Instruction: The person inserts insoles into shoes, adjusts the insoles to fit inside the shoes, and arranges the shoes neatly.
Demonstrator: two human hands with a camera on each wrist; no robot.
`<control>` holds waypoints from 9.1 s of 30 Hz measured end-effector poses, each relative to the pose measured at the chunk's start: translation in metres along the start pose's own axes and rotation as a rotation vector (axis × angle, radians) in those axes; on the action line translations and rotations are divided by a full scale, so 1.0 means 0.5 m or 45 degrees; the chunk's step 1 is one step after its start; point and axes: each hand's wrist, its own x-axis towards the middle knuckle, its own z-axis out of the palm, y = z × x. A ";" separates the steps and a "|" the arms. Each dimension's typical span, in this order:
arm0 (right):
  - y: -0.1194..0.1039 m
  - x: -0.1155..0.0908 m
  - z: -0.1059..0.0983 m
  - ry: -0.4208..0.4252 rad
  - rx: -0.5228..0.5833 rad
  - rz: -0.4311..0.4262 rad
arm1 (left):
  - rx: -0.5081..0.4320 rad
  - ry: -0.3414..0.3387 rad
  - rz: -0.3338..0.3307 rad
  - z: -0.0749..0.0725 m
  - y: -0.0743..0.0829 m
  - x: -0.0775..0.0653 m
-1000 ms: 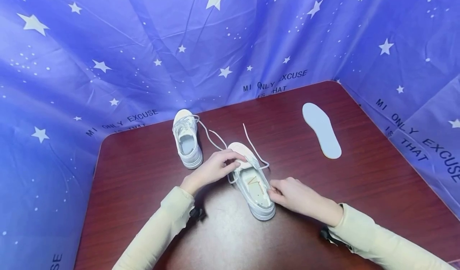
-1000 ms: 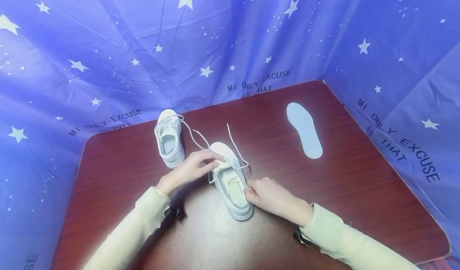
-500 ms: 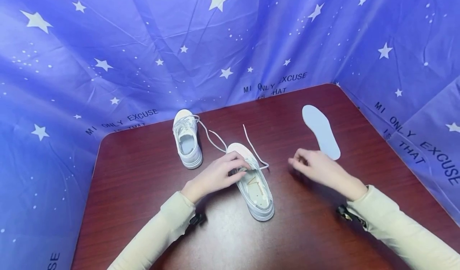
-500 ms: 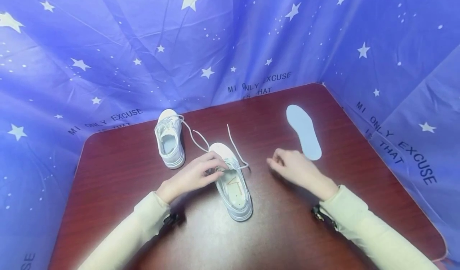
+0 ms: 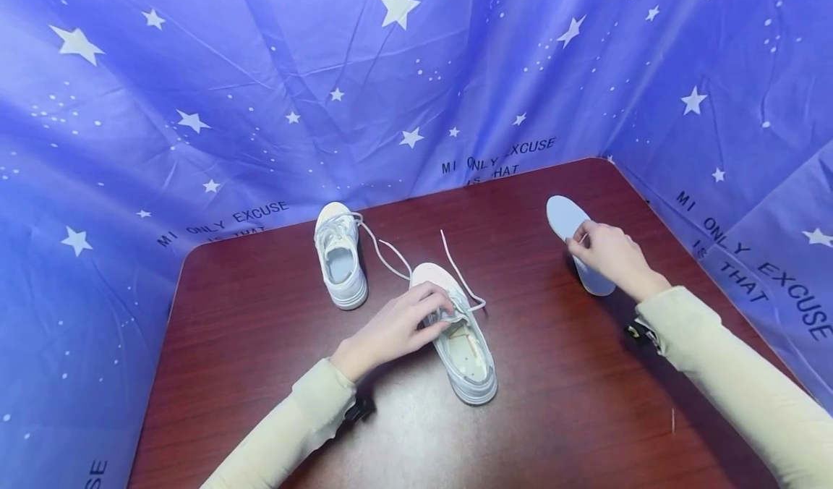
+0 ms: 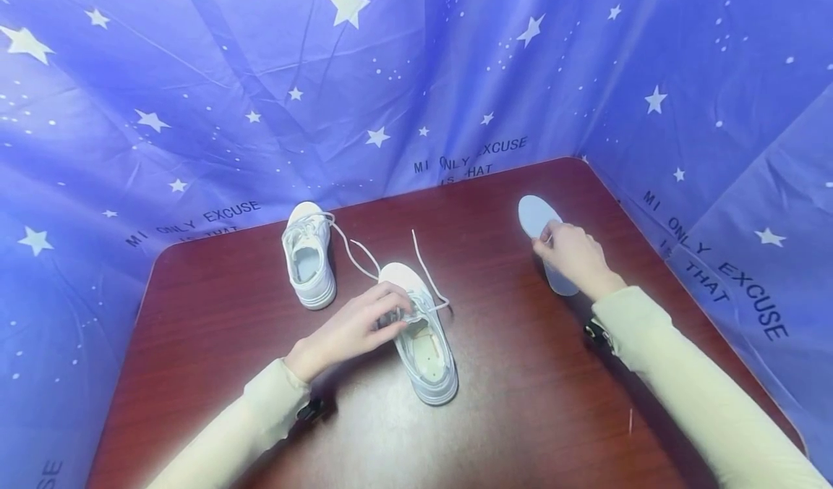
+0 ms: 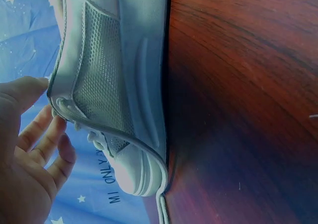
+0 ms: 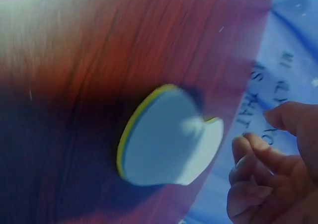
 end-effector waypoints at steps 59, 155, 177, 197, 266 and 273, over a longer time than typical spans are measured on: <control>0.005 0.048 0.034 -0.310 -0.267 0.180 | 0.484 0.248 -0.358 -0.060 -0.014 -0.117; -0.267 -0.243 -0.041 0.108 -0.025 -0.541 | 0.420 0.126 -0.220 -0.005 0.029 -0.049; -0.259 -0.237 -0.040 0.160 -0.031 -0.499 | 0.423 0.085 -0.307 0.036 0.065 -0.008; -0.249 -0.230 -0.037 0.163 -0.034 -0.494 | 0.544 0.120 -0.218 0.055 0.058 0.012; -0.305 -0.178 -0.071 -0.274 -0.087 -0.766 | 0.088 0.281 -0.456 0.026 0.011 0.046; -0.323 -0.164 -0.048 -0.326 -0.059 -0.773 | 0.079 0.291 -0.444 0.026 0.013 0.044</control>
